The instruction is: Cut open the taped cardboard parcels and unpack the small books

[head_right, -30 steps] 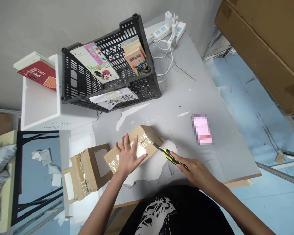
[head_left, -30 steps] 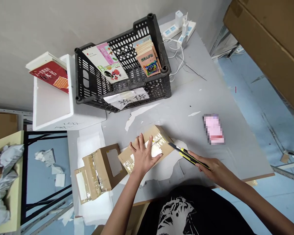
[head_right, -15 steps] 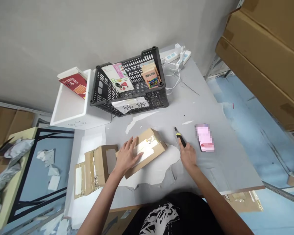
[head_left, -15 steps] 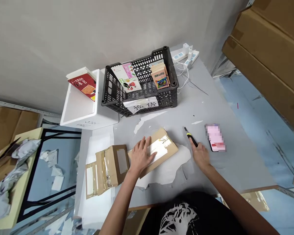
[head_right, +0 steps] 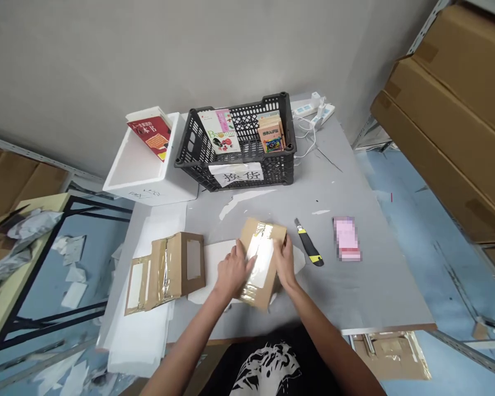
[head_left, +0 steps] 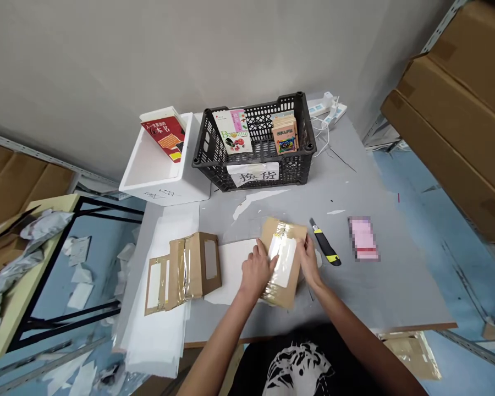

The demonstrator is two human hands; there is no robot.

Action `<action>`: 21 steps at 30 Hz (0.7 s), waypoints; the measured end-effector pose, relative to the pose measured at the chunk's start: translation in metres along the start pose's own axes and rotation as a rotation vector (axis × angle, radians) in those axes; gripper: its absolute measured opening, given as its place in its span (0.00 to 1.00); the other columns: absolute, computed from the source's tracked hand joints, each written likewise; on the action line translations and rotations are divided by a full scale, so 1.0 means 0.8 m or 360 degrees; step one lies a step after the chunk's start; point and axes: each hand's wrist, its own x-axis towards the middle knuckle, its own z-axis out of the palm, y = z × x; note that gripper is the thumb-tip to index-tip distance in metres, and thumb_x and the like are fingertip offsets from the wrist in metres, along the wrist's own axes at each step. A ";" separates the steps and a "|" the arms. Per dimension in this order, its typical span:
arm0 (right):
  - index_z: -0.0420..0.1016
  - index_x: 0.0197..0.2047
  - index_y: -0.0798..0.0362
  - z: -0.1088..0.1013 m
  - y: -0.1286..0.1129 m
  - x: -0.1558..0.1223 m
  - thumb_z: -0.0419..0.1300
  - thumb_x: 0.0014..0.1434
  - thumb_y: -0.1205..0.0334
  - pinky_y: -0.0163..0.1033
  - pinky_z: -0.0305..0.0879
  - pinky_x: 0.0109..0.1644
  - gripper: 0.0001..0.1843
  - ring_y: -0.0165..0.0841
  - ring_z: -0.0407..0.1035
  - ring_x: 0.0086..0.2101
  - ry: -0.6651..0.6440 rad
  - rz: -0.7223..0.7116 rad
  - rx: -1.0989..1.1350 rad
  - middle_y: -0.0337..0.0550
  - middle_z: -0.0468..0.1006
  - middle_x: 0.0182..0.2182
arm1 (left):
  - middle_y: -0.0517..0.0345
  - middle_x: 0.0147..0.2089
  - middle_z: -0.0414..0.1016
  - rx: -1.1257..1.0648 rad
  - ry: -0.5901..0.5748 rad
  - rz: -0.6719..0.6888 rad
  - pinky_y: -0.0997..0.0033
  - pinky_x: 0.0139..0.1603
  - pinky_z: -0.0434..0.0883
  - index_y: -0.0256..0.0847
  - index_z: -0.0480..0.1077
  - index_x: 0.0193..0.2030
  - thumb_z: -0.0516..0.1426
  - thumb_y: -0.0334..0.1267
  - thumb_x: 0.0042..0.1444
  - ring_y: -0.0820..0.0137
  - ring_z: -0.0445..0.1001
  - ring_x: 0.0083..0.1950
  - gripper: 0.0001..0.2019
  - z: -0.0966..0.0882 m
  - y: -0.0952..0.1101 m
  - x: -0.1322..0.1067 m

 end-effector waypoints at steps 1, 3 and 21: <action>0.37 0.69 0.54 0.006 -0.006 0.000 0.48 0.59 0.42 0.47 0.56 0.60 0.42 0.43 0.50 0.62 0.0125 -0.0012 -0.0033 0.55 0.56 0.63 | 0.32 0.51 0.70 -0.0017 -0.0004 -0.0056 0.66 0.35 0.73 0.22 0.51 0.66 0.42 0.52 0.63 0.59 0.75 0.42 0.34 0.004 0.010 -0.004; 0.39 0.68 0.58 0.015 -0.015 0.002 0.53 0.56 0.43 0.48 0.54 0.61 0.46 0.44 0.51 0.62 0.0354 -0.0028 -0.0125 0.58 0.53 0.64 | 0.28 0.56 0.66 -0.0026 -0.0017 -0.0159 0.67 0.34 0.73 0.20 0.51 0.65 0.42 0.51 0.63 0.60 0.76 0.41 0.35 0.009 0.026 -0.008; 0.44 0.67 0.61 0.016 -0.022 0.002 0.48 0.58 0.45 0.50 0.59 0.57 0.41 0.48 0.55 0.60 0.0499 -0.0037 -0.0483 0.62 0.54 0.64 | 0.26 0.52 0.68 -0.0310 -0.0325 -0.0146 0.64 0.42 0.71 0.15 0.46 0.65 0.48 0.40 0.59 0.55 0.75 0.47 0.33 -0.023 0.027 0.003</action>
